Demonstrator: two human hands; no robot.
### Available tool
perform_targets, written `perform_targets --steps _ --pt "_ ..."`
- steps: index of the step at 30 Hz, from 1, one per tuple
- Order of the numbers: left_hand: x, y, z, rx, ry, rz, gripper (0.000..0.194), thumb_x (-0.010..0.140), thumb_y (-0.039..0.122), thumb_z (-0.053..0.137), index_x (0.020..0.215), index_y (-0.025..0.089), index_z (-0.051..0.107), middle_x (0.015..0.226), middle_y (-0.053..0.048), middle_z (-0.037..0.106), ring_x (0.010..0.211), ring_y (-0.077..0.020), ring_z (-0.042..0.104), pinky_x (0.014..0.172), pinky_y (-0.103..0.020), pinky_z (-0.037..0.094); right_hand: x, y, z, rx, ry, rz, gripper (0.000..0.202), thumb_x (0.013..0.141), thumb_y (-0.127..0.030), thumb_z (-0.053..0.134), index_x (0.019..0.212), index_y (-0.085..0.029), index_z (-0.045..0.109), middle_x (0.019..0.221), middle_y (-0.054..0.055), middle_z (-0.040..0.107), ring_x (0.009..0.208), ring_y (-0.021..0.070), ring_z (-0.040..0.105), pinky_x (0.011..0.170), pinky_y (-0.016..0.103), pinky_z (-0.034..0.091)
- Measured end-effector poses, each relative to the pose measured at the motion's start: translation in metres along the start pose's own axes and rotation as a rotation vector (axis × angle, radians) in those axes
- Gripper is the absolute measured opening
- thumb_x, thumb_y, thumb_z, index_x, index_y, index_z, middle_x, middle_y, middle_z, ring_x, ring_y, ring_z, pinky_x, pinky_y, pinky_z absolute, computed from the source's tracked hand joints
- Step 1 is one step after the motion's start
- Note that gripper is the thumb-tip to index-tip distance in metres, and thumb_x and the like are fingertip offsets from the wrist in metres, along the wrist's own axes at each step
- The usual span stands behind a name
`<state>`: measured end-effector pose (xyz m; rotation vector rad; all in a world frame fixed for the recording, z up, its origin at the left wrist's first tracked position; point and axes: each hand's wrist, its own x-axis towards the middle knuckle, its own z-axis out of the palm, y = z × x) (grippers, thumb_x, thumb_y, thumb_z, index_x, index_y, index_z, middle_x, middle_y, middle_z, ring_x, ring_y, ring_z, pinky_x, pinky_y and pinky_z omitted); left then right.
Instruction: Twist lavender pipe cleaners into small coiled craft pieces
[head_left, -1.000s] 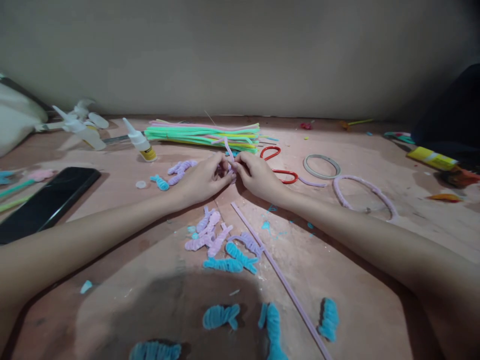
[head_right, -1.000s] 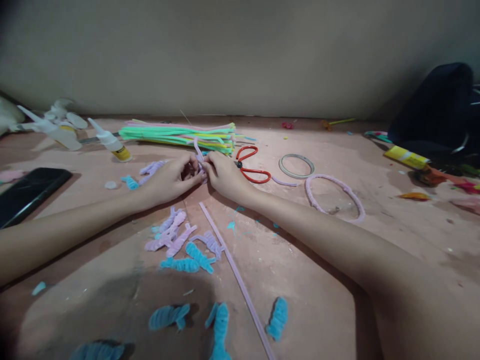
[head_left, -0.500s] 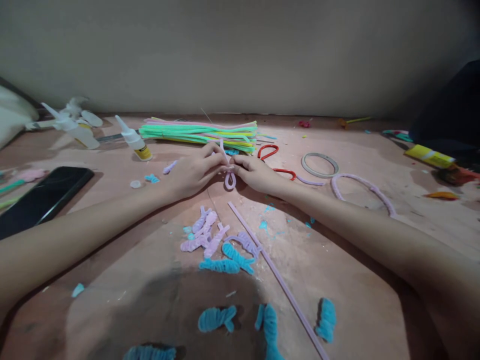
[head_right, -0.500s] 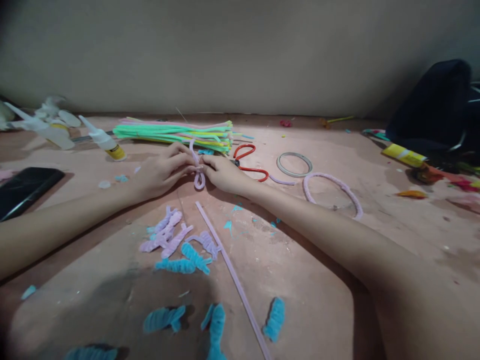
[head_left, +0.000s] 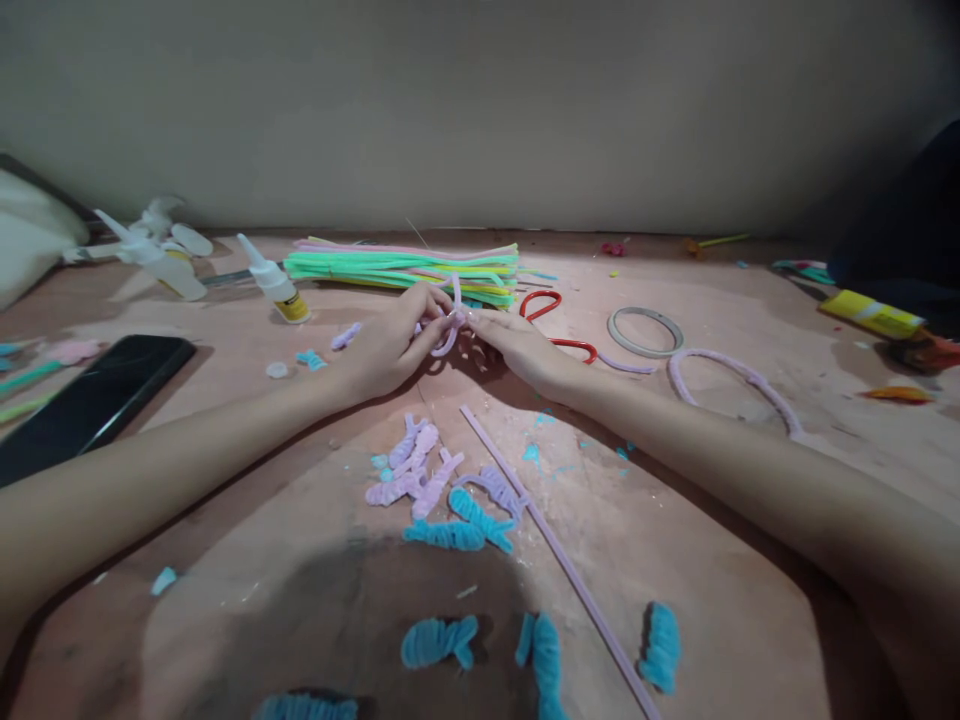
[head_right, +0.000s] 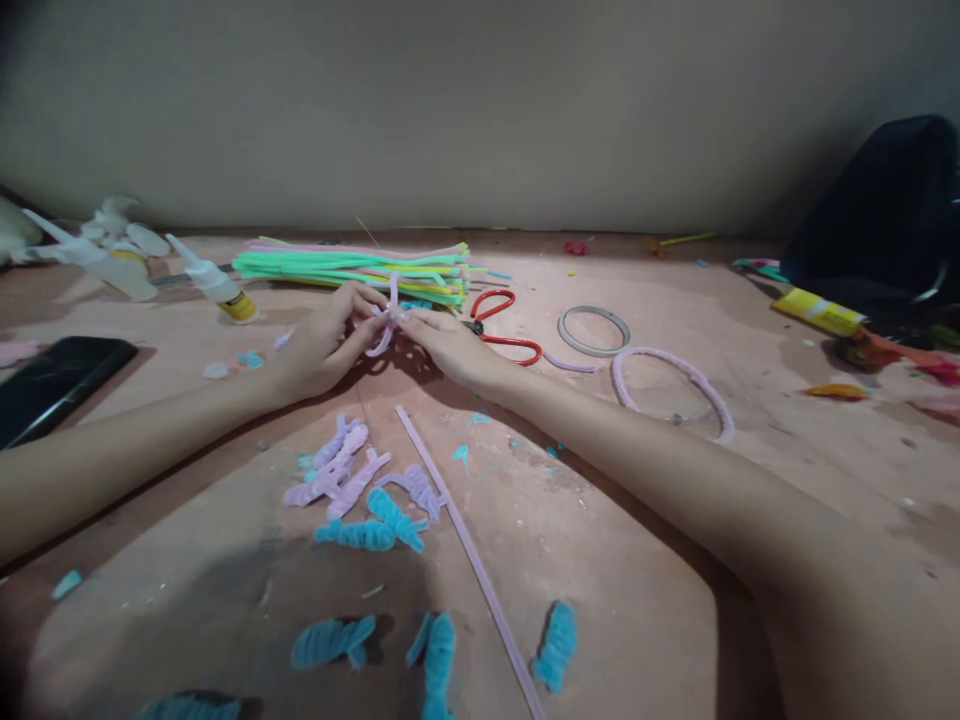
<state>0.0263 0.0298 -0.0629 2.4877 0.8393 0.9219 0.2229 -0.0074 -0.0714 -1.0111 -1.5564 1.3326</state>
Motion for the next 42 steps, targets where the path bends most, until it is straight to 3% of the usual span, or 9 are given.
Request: perform_targets --steps 6,11,16,21,25,29,36,39,42 --pt "-0.001 -0.001 0.001 0.038 0.034 0.027 0.018 0.103 0.031 0.046 0.088 0.022 0.047 0.086 -0.004 0.057 0.079 -0.0182 0.056 0.075 -0.032 0.047 0.003 0.011 0.002 -0.137 0.031 -0.161 0.031 0.107 -0.045 0.052 0.090 -0.020 0.058 0.077 0.000 0.058 0.067 0.0126 0.050 0.062 0.027 0.040" --pt "0.001 -0.006 0.001 0.082 0.036 0.222 0.021 0.103 0.025 0.046 0.084 0.019 0.052 0.086 -0.005 0.053 0.087 -0.0202 0.056 0.082 -0.034 0.048 0.001 0.011 0.003 -0.076 -0.025 -0.231 0.035 0.107 -0.046 0.052 0.085 -0.019 0.055 0.072 -0.001 0.062 0.070 0.0122 0.059 0.070 0.025 0.047" --pt "0.000 -0.004 0.002 0.030 0.025 0.261 0.023 0.106 0.023 0.044 0.083 0.021 0.046 0.082 -0.003 0.052 0.079 -0.0169 0.054 0.076 -0.029 0.047 0.000 0.003 0.003 0.108 -0.149 -0.134 0.038 0.110 -0.042 0.048 0.082 -0.018 0.057 0.073 0.000 0.067 0.068 0.0119 0.064 0.070 0.025 0.053" --pt "-0.002 -0.003 0.005 -0.009 0.078 0.182 0.024 0.109 0.036 0.043 0.089 0.022 0.043 0.081 -0.001 0.053 0.070 -0.0151 0.052 0.070 -0.029 0.044 -0.001 -0.002 0.003 0.255 -0.116 -0.078 0.034 0.110 -0.031 0.047 0.083 -0.017 0.061 0.075 0.000 0.066 0.067 0.0100 0.062 0.069 0.023 0.053" --pt "-0.004 -0.006 0.005 -0.044 0.057 0.118 0.027 0.110 0.043 0.038 0.092 0.023 0.042 0.082 -0.001 0.057 0.069 -0.0154 0.055 0.068 -0.030 0.044 -0.003 0.000 0.002 0.263 -0.087 -0.042 0.025 0.108 -0.029 0.055 0.086 -0.017 0.059 0.074 -0.002 0.060 0.059 0.0067 0.051 0.058 0.019 0.043" --pt "-0.005 -0.002 0.001 0.090 0.052 0.131 0.026 0.108 0.039 0.038 0.091 0.022 0.046 0.086 -0.003 0.060 0.075 -0.0165 0.057 0.070 -0.031 0.043 -0.005 0.001 0.001 0.219 -0.124 -0.045 0.022 0.105 -0.031 0.058 0.088 -0.017 0.058 0.070 -0.004 0.052 0.058 0.0074 0.044 0.054 0.020 0.038" --pt "-0.004 -0.002 -0.001 0.110 0.061 0.112 0.034 0.107 0.042 0.039 0.082 0.022 0.046 0.078 -0.001 0.053 0.069 -0.0160 0.052 0.067 -0.032 0.041 -0.004 0.004 0.003 -0.040 -0.166 -0.178 0.020 0.098 -0.035 0.069 0.094 -0.018 0.060 0.086 0.000 0.060 0.076 0.0120 0.052 0.067 0.023 0.045" --pt "-0.002 -0.010 0.001 0.024 0.178 0.102 0.040 0.110 0.049 0.032 0.084 0.022 0.048 0.080 -0.002 0.053 0.074 -0.0171 0.053 0.073 -0.034 0.045 -0.003 0.009 0.001 0.088 -0.193 -0.168 0.015 0.103 -0.028 0.060 0.092 -0.017 0.059 0.083 -0.001 0.058 0.072 0.0106 0.052 0.067 0.022 0.046" --pt "-0.001 -0.017 0.005 0.084 0.494 0.106 0.034 0.103 0.057 0.052 0.097 0.024 0.045 0.093 -0.002 0.052 0.082 -0.0177 0.053 0.081 -0.038 0.046 -0.003 0.011 -0.002 0.196 -0.227 -0.055 0.016 0.105 -0.029 0.054 0.095 -0.017 0.059 0.078 -0.001 0.056 0.061 0.0089 0.047 0.054 0.021 0.037"
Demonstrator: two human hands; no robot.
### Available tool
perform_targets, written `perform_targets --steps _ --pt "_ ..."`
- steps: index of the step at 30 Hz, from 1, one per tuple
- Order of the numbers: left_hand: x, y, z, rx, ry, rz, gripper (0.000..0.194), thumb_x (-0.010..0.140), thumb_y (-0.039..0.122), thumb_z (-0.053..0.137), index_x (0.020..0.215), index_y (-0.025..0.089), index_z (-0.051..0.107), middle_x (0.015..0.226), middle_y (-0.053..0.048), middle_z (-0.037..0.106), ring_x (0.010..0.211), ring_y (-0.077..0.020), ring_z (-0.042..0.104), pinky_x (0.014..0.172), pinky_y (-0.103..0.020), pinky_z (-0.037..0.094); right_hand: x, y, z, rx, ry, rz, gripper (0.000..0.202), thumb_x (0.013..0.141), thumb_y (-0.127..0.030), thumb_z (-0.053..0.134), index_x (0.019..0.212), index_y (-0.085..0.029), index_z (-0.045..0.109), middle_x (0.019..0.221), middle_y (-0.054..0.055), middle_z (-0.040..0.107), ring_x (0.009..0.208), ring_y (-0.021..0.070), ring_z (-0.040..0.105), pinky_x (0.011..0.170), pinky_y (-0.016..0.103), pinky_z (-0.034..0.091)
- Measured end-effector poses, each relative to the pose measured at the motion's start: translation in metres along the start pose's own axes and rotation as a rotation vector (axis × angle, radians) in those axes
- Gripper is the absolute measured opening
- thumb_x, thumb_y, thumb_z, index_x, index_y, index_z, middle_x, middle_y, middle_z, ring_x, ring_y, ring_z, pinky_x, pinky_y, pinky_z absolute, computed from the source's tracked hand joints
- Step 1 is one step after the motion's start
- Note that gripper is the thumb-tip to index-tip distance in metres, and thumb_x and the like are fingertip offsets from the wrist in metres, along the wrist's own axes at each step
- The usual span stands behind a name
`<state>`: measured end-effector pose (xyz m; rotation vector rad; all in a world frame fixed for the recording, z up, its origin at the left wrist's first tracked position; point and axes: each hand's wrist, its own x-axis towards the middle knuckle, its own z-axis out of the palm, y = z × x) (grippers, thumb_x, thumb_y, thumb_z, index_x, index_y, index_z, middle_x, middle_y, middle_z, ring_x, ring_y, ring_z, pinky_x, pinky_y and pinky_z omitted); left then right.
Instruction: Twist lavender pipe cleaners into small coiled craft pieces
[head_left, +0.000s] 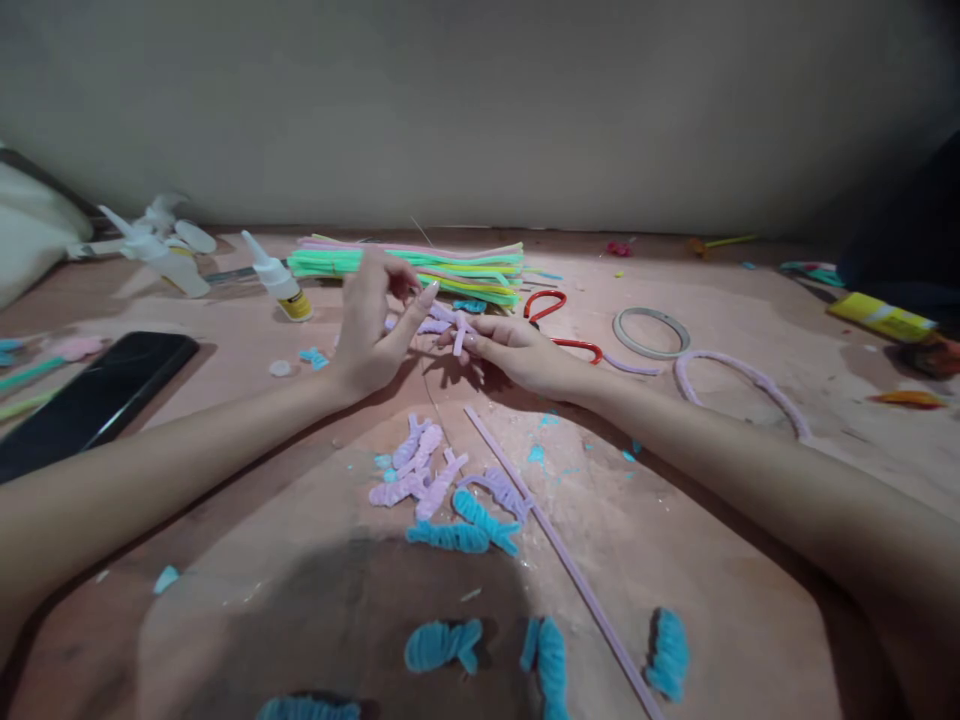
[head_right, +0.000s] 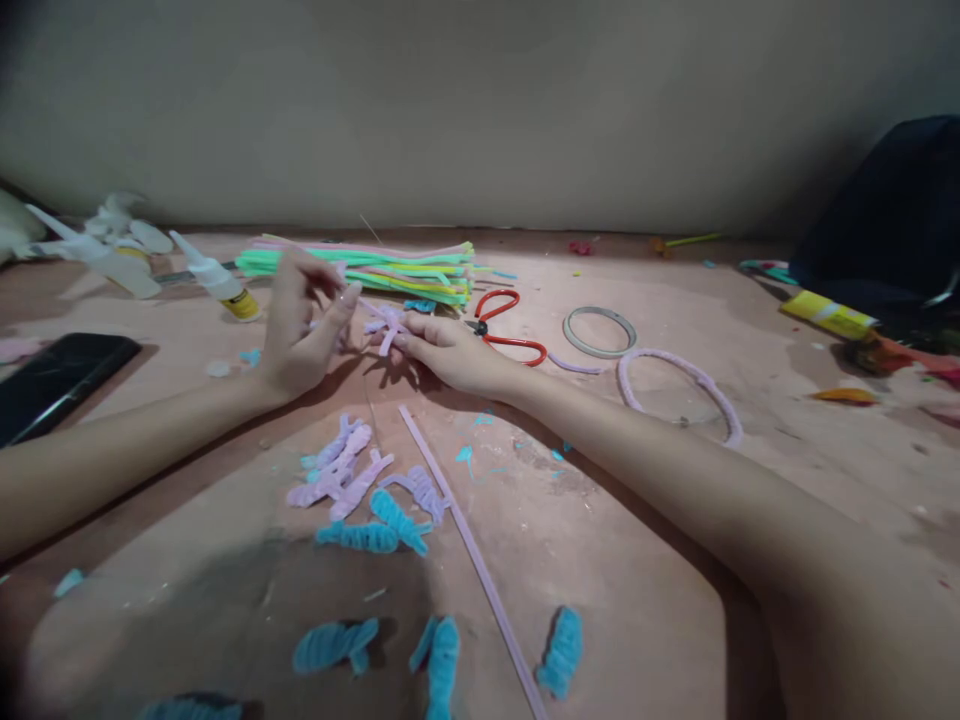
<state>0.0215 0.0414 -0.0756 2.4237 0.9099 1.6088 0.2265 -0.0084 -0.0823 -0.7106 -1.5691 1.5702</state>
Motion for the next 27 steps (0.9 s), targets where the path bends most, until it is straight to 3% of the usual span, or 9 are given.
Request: perform_targets --steps 2,3,6,8,11,15,22,27 --pt "-0.003 -0.001 0.002 0.113 0.157 0.040 0.038 0.098 0.058 0.062 0.102 0.025 0.043 0.101 -0.004 0.051 0.092 -0.0200 0.053 0.088 -0.042 0.046 -0.001 -0.002 -0.002 -0.052 -0.012 0.059 0.016 0.106 -0.031 0.054 0.102 -0.017 0.061 0.075 -0.002 0.053 0.058 0.0088 0.043 0.051 0.021 0.032" --pt "-0.004 -0.001 0.002 0.177 0.155 0.052 0.037 0.098 0.057 0.062 0.103 0.025 0.045 0.105 -0.005 0.052 0.099 -0.0225 0.054 0.092 -0.045 0.045 -0.001 -0.003 -0.003 -0.103 -0.015 0.067 0.016 0.106 -0.030 0.054 0.103 -0.017 0.062 0.074 -0.003 0.053 0.059 0.0090 0.043 0.052 0.021 0.033" --pt "-0.007 0.003 0.001 0.321 -0.084 0.050 0.027 0.104 0.049 0.051 0.106 0.023 0.054 0.114 -0.010 0.058 0.115 -0.0304 0.053 0.102 -0.053 0.040 0.000 -0.005 -0.008 -0.285 -0.007 -0.006 0.015 0.104 -0.028 0.054 0.100 -0.017 0.062 0.086 0.001 0.059 0.073 0.0111 0.051 0.068 0.023 0.044" --pt "-0.008 0.003 0.000 0.332 -0.202 0.037 0.028 0.106 0.046 0.046 0.114 0.021 0.057 0.114 -0.012 0.061 0.115 -0.0313 0.054 0.103 -0.052 0.040 0.002 -0.005 -0.011 -0.432 -0.006 -0.080 0.016 0.102 -0.030 0.054 0.096 -0.017 0.061 0.093 0.003 0.062 0.084 0.0136 0.055 0.079 0.026 0.046" --pt "-0.005 0.003 -0.002 0.252 -0.288 0.081 0.034 0.108 0.047 0.041 0.120 0.018 0.055 0.107 -0.011 0.063 0.107 -0.0275 0.056 0.098 -0.045 0.045 0.004 -0.005 -0.016 -0.630 -0.030 -0.158 0.021 0.104 -0.034 0.049 0.096 -0.017 0.060 0.088 0.003 0.060 0.085 0.0160 0.055 0.083 0.029 0.046" --pt "0.000 0.004 -0.005 0.139 -0.411 0.216 0.038 0.111 0.041 0.029 0.104 0.018 0.058 0.095 -0.008 0.062 0.093 -0.0233 0.054 0.089 -0.039 0.046 0.004 -0.006 -0.022 -0.782 -0.055 -0.269 0.022 0.105 -0.034 0.045 0.092 -0.019 0.056 0.084 0.002 0.059 0.079 0.0168 0.054 0.080 0.030 0.044" --pt "-0.001 0.012 -0.010 0.188 -0.532 0.238 0.036 0.108 0.041 0.037 0.098 0.022 0.066 0.098 -0.009 0.068 0.098 -0.0275 0.049 0.096 -0.045 0.036 0.001 -0.007 -0.024 -0.784 -0.182 -0.336 0.026 0.107 -0.033 0.043 0.097 -0.019 0.063 0.095 0.006 0.070 0.090 0.0185 0.062 0.088 0.030 0.048" --pt "0.000 0.015 -0.011 0.132 -0.582 0.232 0.039 0.108 0.041 0.034 0.092 0.021 0.064 0.093 -0.010 0.069 0.093 -0.0270 0.045 0.091 -0.044 0.034 -0.001 -0.010 -0.020 -0.797 -0.206 -0.302 0.033 0.107 -0.034 0.043 0.088 -0.018 0.064 0.088 0.006 0.070 0.079 0.0166 0.059 0.081 0.029 0.047"
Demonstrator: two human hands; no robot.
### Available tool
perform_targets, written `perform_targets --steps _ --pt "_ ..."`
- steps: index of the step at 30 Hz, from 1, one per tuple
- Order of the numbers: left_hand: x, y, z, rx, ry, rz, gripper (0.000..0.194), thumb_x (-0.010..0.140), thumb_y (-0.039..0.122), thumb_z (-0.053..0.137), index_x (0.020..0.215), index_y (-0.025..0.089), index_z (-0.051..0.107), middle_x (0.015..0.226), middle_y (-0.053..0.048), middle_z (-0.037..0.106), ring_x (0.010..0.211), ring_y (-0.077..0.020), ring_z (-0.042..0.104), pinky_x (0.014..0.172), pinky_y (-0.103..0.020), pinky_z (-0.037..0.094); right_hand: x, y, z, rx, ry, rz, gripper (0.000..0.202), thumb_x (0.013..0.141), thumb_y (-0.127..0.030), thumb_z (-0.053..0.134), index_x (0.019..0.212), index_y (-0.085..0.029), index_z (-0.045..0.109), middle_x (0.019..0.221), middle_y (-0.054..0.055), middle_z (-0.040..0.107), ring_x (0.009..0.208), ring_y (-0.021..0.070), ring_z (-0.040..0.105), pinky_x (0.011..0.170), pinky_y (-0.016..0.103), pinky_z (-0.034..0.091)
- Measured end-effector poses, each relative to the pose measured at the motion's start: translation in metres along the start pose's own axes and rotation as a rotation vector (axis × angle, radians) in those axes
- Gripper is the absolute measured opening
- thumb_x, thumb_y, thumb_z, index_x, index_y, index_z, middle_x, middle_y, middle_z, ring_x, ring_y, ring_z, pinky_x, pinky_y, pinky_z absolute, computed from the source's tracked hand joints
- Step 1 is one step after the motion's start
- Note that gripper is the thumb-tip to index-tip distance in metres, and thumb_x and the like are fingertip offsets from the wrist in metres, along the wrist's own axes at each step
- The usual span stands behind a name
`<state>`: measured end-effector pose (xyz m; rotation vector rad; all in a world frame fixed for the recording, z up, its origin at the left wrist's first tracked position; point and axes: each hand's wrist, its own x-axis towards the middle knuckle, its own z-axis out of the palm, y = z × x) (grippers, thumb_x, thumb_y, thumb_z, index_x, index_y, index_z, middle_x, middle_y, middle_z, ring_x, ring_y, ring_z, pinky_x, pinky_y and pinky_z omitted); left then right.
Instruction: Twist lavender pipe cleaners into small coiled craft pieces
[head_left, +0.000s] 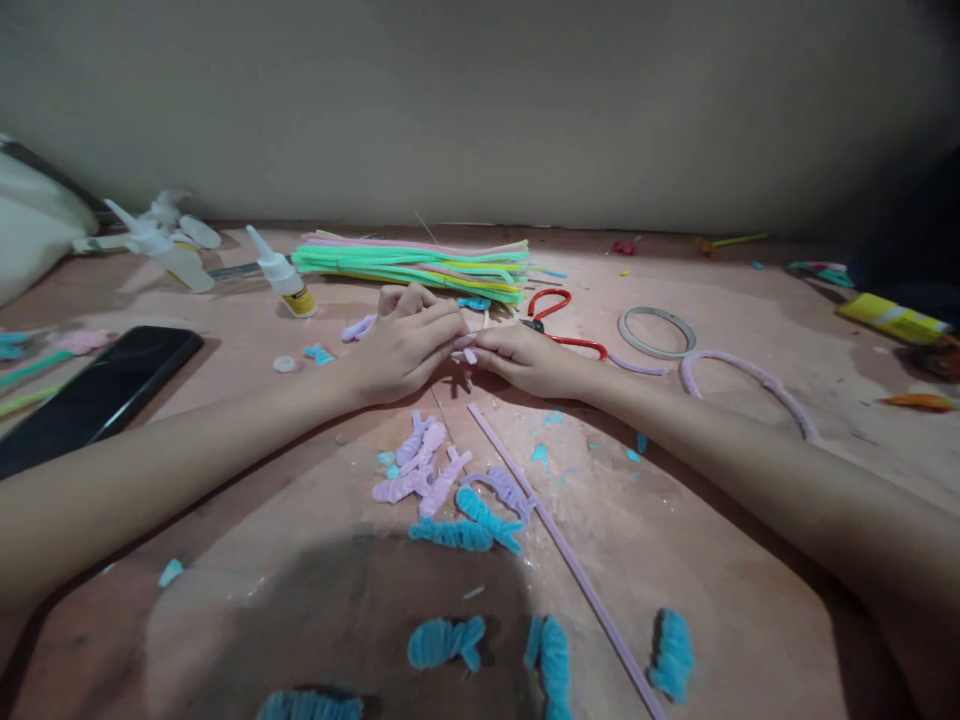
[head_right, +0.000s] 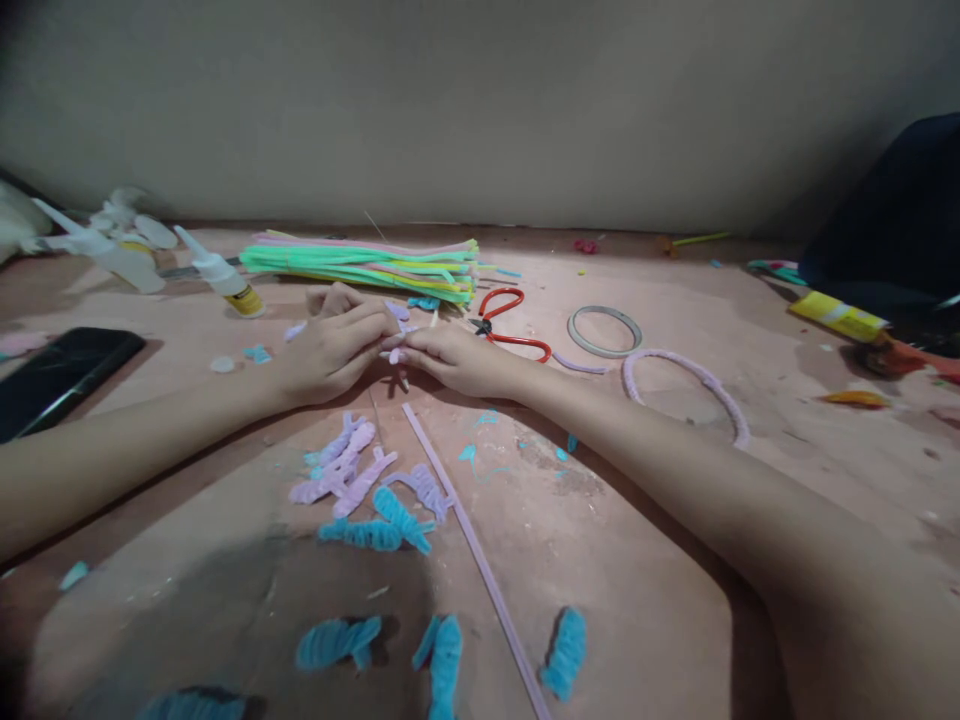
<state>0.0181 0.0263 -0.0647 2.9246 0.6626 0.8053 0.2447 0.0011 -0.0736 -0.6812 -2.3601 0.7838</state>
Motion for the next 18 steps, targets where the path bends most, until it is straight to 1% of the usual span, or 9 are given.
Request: perform_targets --steps 4,7,10,12,15,18 --pt "0.001 0.000 -0.001 -0.053 -0.016 -0.011 0.040 0.109 0.043 0.035 0.091 0.020 0.063 0.092 -0.009 0.067 0.094 -0.0265 0.044 0.089 -0.042 0.033 0.001 -0.004 0.000 -0.015 -0.013 0.010 0.038 0.107 -0.039 0.042 0.083 -0.017 0.063 0.079 0.004 0.064 0.073 0.0154 0.054 0.078 0.029 0.044" --pt "0.003 -0.001 -0.002 -0.144 -0.039 -0.028 0.040 0.109 0.045 0.038 0.089 0.021 0.063 0.087 -0.007 0.066 0.090 -0.0247 0.044 0.089 -0.040 0.033 0.001 -0.004 -0.001 -0.001 -0.038 0.022 0.041 0.108 -0.041 0.041 0.083 -0.017 0.062 0.078 0.003 0.062 0.072 0.0147 0.053 0.078 0.029 0.043" --pt "0.007 -0.002 -0.007 -0.218 -0.071 -0.085 0.039 0.106 0.046 0.047 0.081 0.021 0.062 0.080 -0.003 0.064 0.086 -0.0223 0.047 0.088 -0.038 0.034 0.000 -0.003 0.000 0.019 -0.040 0.024 0.038 0.108 -0.037 0.042 0.084 -0.018 0.063 0.081 0.004 0.065 0.074 0.0147 0.055 0.079 0.028 0.042" --pt "0.010 -0.001 -0.010 -0.287 -0.073 -0.142 0.038 0.103 0.047 0.051 0.078 0.020 0.061 0.077 -0.002 0.063 0.081 -0.0202 0.051 0.083 -0.035 0.036 0.000 -0.001 0.000 0.015 -0.013 0.039 0.037 0.108 -0.035 0.043 0.084 -0.018 0.064 0.082 0.004 0.066 0.076 0.0153 0.056 0.079 0.028 0.042" --pt "0.011 0.001 -0.011 -0.396 -0.072 -0.184 0.035 0.102 0.044 0.052 0.079 0.020 0.063 0.076 -0.002 0.064 0.075 -0.0179 0.055 0.076 -0.033 0.040 0.000 0.001 0.001 -0.010 0.016 0.057 0.037 0.108 -0.033 0.043 0.084 -0.017 0.066 0.087 0.006 0.070 0.082 0.0166 0.060 0.082 0.029 0.043" --pt "0.010 0.004 -0.006 -0.489 -0.079 -0.215 0.035 0.103 0.044 0.052 0.081 0.019 0.064 0.079 -0.003 0.068 0.076 -0.0180 0.061 0.076 -0.032 0.045 0.000 0.003 0.001 -0.017 0.037 0.044 0.036 0.107 -0.032 0.044 0.085 -0.018 0.068 0.092 0.006 0.073 0.087 0.0176 0.063 0.085 0.030 0.044"
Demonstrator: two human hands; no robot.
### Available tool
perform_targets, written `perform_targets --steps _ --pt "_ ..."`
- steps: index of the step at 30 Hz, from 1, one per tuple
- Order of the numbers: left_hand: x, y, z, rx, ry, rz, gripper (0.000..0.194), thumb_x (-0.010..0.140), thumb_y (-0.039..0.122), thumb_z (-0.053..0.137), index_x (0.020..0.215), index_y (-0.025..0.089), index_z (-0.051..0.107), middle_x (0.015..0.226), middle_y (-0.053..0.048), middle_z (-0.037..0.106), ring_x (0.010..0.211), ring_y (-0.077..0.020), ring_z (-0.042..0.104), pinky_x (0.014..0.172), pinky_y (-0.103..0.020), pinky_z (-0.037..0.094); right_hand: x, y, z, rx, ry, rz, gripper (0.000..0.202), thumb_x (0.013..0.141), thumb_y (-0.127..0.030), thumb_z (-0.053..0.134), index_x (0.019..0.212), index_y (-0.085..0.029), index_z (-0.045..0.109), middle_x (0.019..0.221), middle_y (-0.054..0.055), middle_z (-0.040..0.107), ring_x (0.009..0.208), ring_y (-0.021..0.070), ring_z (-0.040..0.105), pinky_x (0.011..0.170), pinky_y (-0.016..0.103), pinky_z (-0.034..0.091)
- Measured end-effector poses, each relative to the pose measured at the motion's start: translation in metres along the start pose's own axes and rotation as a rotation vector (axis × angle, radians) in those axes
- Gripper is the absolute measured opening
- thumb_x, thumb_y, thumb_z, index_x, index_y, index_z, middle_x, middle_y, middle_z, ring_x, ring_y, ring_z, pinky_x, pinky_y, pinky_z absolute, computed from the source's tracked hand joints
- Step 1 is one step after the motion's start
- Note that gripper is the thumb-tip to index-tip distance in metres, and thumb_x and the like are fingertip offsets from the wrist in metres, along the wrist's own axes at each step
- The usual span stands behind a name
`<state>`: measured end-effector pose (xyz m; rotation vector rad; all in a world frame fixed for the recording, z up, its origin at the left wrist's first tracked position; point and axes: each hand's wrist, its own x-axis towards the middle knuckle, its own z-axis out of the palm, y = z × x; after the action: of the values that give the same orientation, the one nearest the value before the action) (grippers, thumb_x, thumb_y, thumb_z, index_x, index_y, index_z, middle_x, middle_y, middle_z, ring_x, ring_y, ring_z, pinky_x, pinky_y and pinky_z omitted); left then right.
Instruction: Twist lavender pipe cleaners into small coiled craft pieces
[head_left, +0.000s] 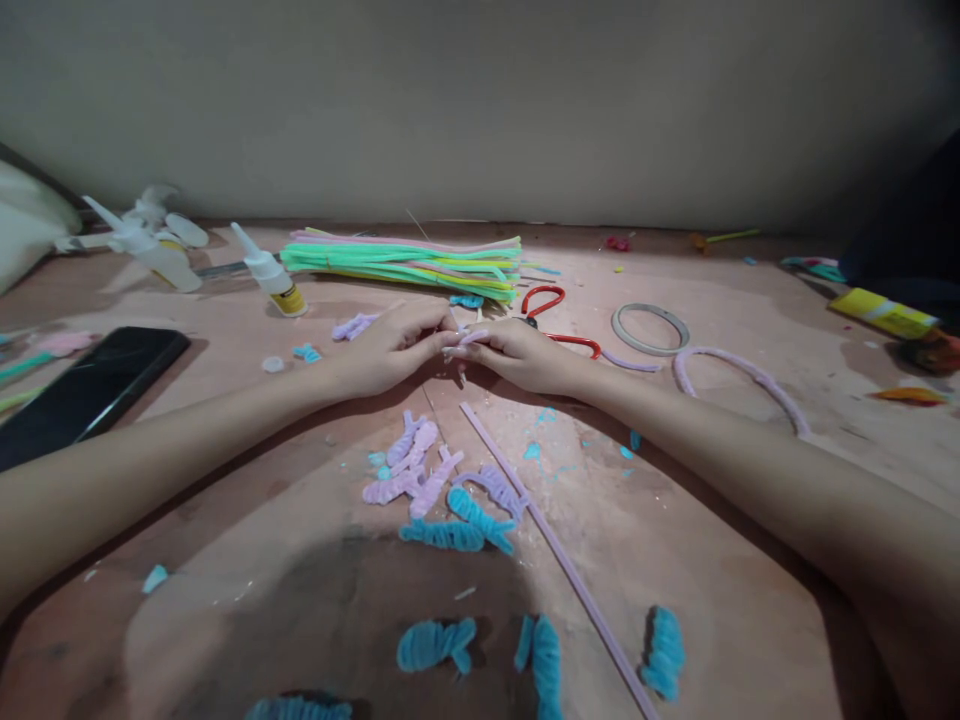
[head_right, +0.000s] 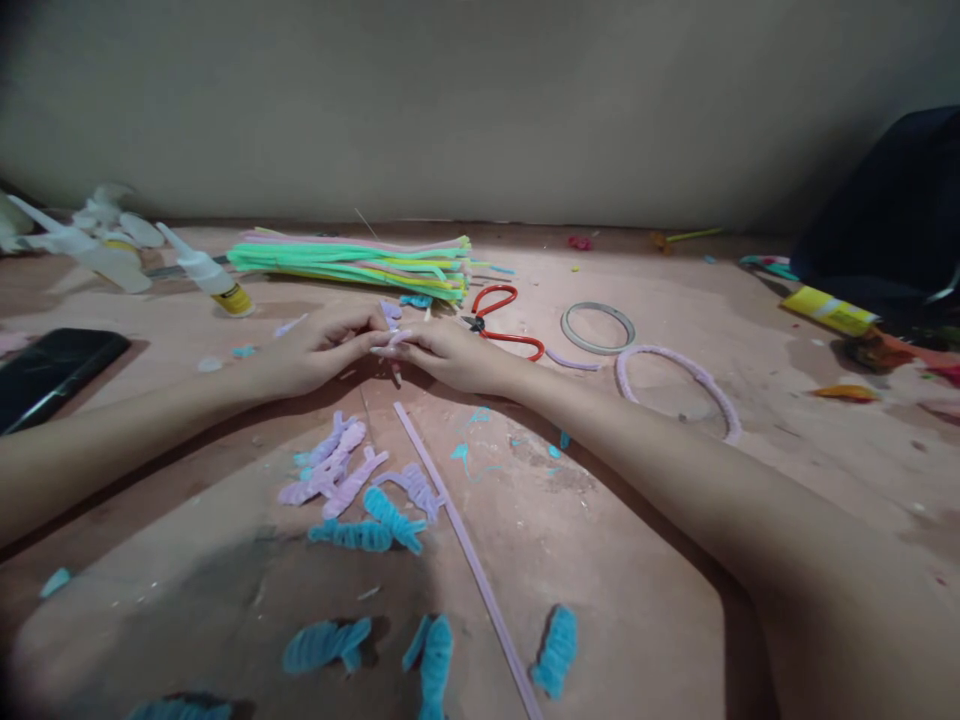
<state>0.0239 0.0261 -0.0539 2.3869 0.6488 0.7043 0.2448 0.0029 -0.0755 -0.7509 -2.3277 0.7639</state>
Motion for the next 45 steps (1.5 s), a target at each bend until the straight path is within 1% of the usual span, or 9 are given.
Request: perform_targets --steps 5,12,18,22,26,29,33,38,45 --pt "-0.003 -0.002 0.010 -0.372 -0.014 -0.073 0.037 0.102 0.052 0.058 0.086 0.019 0.061 0.079 -0.003 0.068 0.071 -0.0169 0.068 0.066 -0.031 0.055 0.001 -0.002 -0.001 0.054 0.016 -0.017 0.031 0.106 -0.032 0.048 0.090 -0.018 0.070 0.093 0.005 0.075 0.088 0.0176 0.065 0.085 0.030 0.047" --pt "-0.003 -0.002 0.011 -0.370 -0.009 -0.083 0.037 0.102 0.051 0.060 0.085 0.018 0.063 0.082 -0.002 0.068 0.076 -0.0153 0.069 0.074 -0.031 0.058 0.000 -0.004 0.000 0.046 0.009 0.017 0.036 0.107 -0.033 0.048 0.083 -0.017 0.070 0.088 0.006 0.075 0.085 0.0171 0.066 0.083 0.030 0.046" --pt "-0.004 0.002 0.019 -0.548 0.058 -0.182 0.037 0.098 0.053 0.064 0.083 0.019 0.057 0.078 -0.001 0.062 0.069 -0.0152 0.063 0.065 -0.030 0.057 -0.001 -0.004 -0.001 0.133 0.051 0.075 0.031 0.104 -0.037 0.053 0.085 -0.017 0.068 0.089 0.005 0.073 0.086 0.0177 0.063 0.086 0.031 0.046" --pt "-0.005 0.004 0.020 -0.329 0.196 -0.187 0.041 0.104 0.051 0.050 0.081 0.019 0.058 0.076 -0.002 0.061 0.068 -0.0158 0.056 0.067 -0.032 0.051 0.000 -0.003 0.000 0.394 0.085 0.159 0.037 0.102 -0.053 0.057 0.092 -0.019 0.067 0.096 0.006 0.072 0.095 0.0194 0.063 0.088 0.032 0.050" --pt "-0.005 0.007 0.016 -0.157 0.187 -0.151 0.035 0.104 0.043 0.054 0.080 0.018 0.060 0.080 -0.002 0.066 0.076 -0.0159 0.059 0.078 -0.031 0.048 0.000 -0.005 0.001 0.478 0.153 0.163 0.050 0.097 -0.068 0.057 0.087 -0.020 0.062 0.091 0.004 0.063 0.089 0.0169 0.057 0.083 0.030 0.049" --pt "-0.005 0.011 0.016 -0.186 0.178 -0.151 0.034 0.105 0.042 0.054 0.082 0.018 0.061 0.080 -0.002 0.068 0.076 -0.0158 0.063 0.077 -0.031 0.049 0.000 -0.011 0.003 0.498 0.176 0.247 0.058 0.100 -0.073 0.046 0.085 -0.019 0.061 0.085 0.004 0.059 0.084 0.0168 0.055 0.079 0.030 0.048" --pt "-0.006 0.013 0.018 -0.349 0.163 -0.180 0.031 0.104 0.044 0.055 0.086 0.020 0.059 0.074 0.000 0.065 0.062 -0.0144 0.063 0.062 -0.028 0.050 0.001 -0.014 0.004 0.623 0.173 0.354 0.065 0.104 -0.073 0.029 0.084 -0.020 0.061 0.080 0.004 0.058 0.074 0.0163 0.053 0.066 0.028 0.045" --pt "-0.007 0.010 0.018 -0.247 0.175 -0.157 0.032 0.104 0.045 0.055 0.089 0.018 0.064 0.083 -0.003 0.070 0.075 -0.0162 0.066 0.071 -0.028 0.051 0.002 -0.010 0.006 0.588 0.202 0.259 0.048 0.097 -0.065 0.062 0.080 -0.020 0.058 0.072 -0.002 0.048 0.066 0.0112 0.042 0.061 0.025 0.038" --pt "-0.006 0.011 0.016 -0.146 0.188 -0.155 0.041 0.103 0.050 0.052 0.082 0.017 0.063 0.081 -0.003 0.067 0.076 -0.0165 0.061 0.072 -0.028 0.048 0.004 -0.013 0.008 0.475 0.196 0.145 0.054 0.095 -0.069 0.061 0.079 -0.017 0.057 0.068 -0.004 0.045 0.071 0.0105 0.048 0.065 0.024 0.038"
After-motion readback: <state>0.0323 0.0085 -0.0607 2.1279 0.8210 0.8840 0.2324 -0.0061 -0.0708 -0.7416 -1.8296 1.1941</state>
